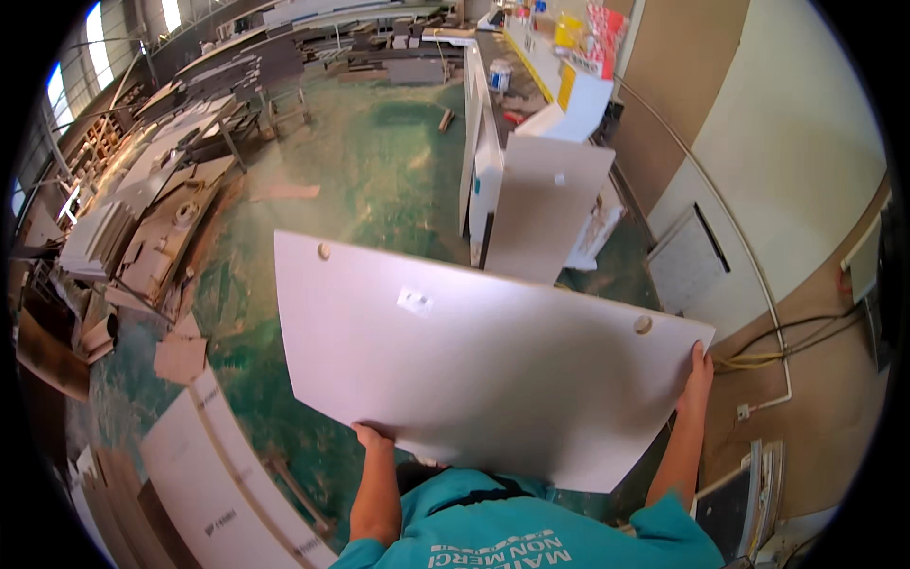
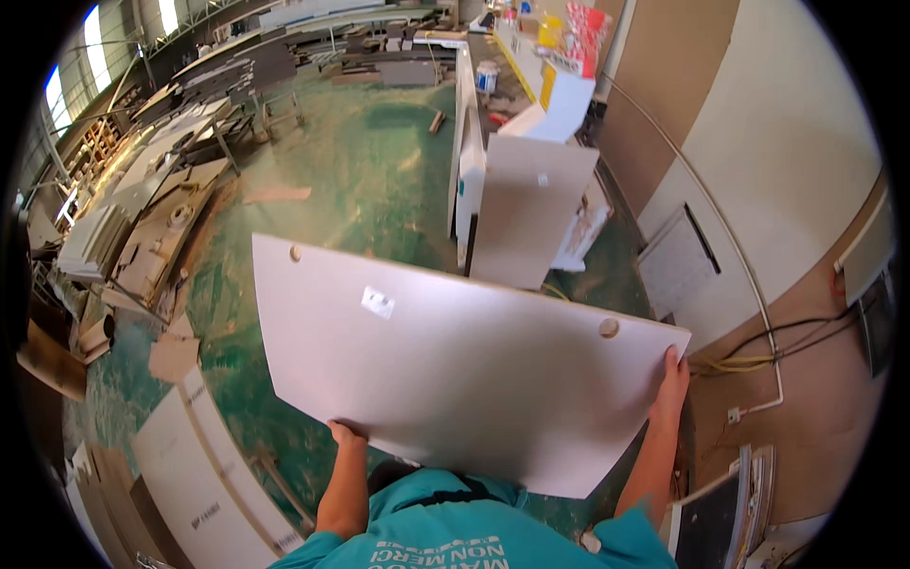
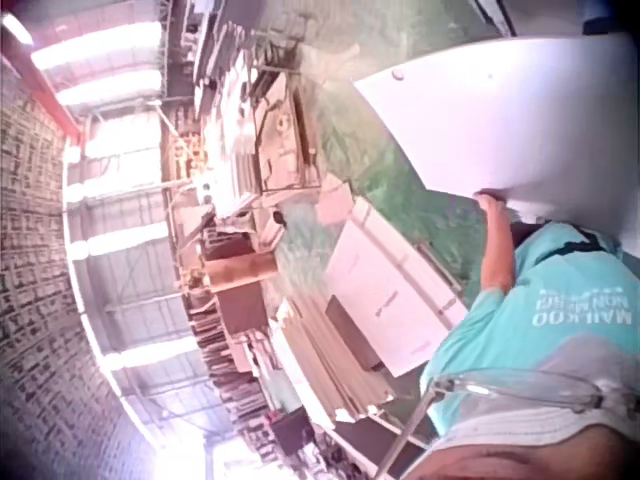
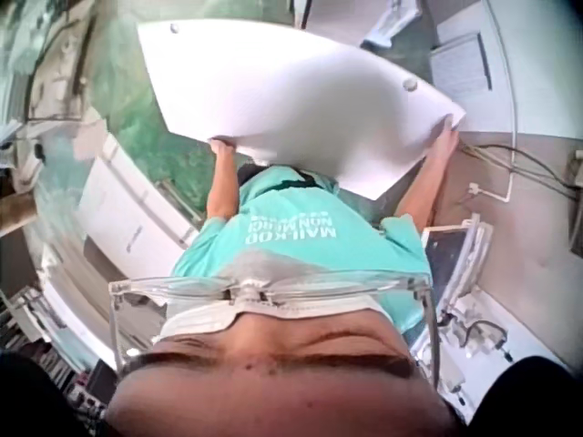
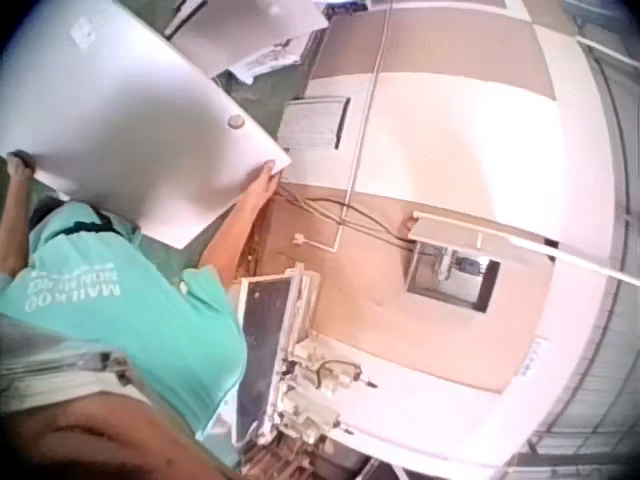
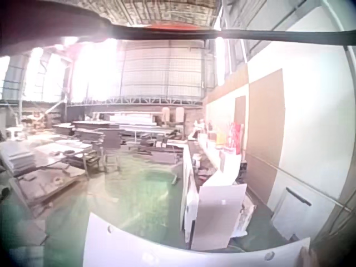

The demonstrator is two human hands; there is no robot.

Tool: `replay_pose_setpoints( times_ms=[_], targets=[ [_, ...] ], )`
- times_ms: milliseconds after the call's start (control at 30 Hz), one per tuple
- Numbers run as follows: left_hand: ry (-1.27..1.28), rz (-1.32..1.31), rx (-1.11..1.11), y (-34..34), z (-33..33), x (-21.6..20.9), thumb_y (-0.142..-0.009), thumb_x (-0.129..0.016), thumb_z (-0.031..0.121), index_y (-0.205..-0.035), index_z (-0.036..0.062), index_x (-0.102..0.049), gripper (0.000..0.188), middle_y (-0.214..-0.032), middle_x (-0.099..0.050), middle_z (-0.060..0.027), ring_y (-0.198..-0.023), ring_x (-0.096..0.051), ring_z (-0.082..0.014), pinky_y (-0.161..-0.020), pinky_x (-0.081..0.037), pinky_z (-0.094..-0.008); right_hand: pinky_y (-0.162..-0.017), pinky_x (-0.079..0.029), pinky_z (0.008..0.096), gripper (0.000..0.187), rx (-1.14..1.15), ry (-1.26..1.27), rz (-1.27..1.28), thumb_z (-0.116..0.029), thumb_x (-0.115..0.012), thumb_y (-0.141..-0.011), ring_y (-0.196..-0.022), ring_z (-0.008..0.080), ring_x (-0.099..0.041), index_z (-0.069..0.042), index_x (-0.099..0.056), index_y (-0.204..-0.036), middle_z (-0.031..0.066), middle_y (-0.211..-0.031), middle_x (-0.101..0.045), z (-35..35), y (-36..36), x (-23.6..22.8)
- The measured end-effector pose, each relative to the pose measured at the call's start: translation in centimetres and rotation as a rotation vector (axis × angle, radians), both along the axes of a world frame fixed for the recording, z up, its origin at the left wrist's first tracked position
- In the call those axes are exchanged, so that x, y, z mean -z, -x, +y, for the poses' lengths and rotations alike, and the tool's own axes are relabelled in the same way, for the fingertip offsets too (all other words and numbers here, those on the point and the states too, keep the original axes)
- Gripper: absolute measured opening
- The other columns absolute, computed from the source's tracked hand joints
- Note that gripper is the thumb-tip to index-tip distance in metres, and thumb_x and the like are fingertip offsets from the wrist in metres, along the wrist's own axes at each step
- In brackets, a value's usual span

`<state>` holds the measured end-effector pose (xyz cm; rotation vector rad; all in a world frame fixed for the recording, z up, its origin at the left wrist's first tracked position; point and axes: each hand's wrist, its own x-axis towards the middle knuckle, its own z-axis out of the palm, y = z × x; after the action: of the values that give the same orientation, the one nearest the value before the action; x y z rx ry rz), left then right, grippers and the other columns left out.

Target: The person cleans a large white board on a woodworking machine, using a cloth to wipe different parts of the surface, moving the board onto a stack of other boards, and returning to the machine to clean another board.

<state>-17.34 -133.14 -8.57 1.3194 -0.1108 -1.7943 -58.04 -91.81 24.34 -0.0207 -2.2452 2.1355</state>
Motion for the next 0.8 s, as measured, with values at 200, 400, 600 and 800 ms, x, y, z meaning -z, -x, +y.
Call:
replay_pose_setpoints(
  times_ms=[200,400,600,800],
  targets=[
    [-0.009,0.131,0.112,7.4,-12.8,4.6,-0.098,-0.017,0.062,-0.147,0.0116,-0.037,0.073,-0.151,-0.040,-0.0073,-0.136,-0.039,-0.0306,-0.114,-0.031,-0.0475,-0.096,-0.044,0.0371,0.060,-0.639,0.187,-0.048,-0.008,-0.077,-0.072,-0.108,0.0210,-0.058,0.002,-0.055,-0.127,0.0068,-0.117,-0.062,-15.2,-1.6,-5.0],
    [-0.155,0.249,0.178,18.4,-24.5,4.6,-0.094,-0.013,0.068,-0.145,0.0140,-0.043,0.079,-0.148,-0.044,-0.0080,-0.132,-0.043,-0.0338,-0.108,-0.038,-0.0508,-0.080,-0.050,0.0328,0.054,-1.151,0.037,-0.071,-0.009,-0.076,-0.069,-0.097,0.0195,-0.061,0.005,-0.058,-0.119,0.0059,-0.107,-0.064,-32.9,5.2,-1.2],
    [-0.092,0.448,0.102,28.0,-40.4,5.0,-0.097,-0.017,0.060,-0.147,0.0132,-0.039,0.073,-0.149,-0.042,-0.0104,-0.133,-0.041,-0.0367,-0.110,-0.035,-0.0533,-0.084,-0.050,0.0375,0.057,-1.649,-0.166,0.059,-0.018,-0.071,-0.079,-0.099,0.0261,-0.062,0.004,-0.052,-0.127,0.0150,-0.116,-0.063,-57.4,12.9,-6.2],
    [-0.222,0.480,0.122,39.7,-54.8,2.9,-0.100,-0.030,0.043,-0.133,0.0094,-0.049,0.051,-0.128,-0.057,-0.0123,-0.118,-0.053,-0.0297,-0.109,-0.034,-0.0465,-0.101,-0.043,0.0351,0.082,-1.686,-0.058,0.082,-0.009,-0.060,-0.076,-0.132,0.0260,-0.047,-0.003,-0.028,-0.151,0.0208,-0.150,-0.039,-77.6,16.1,-4.5]
  ],
)
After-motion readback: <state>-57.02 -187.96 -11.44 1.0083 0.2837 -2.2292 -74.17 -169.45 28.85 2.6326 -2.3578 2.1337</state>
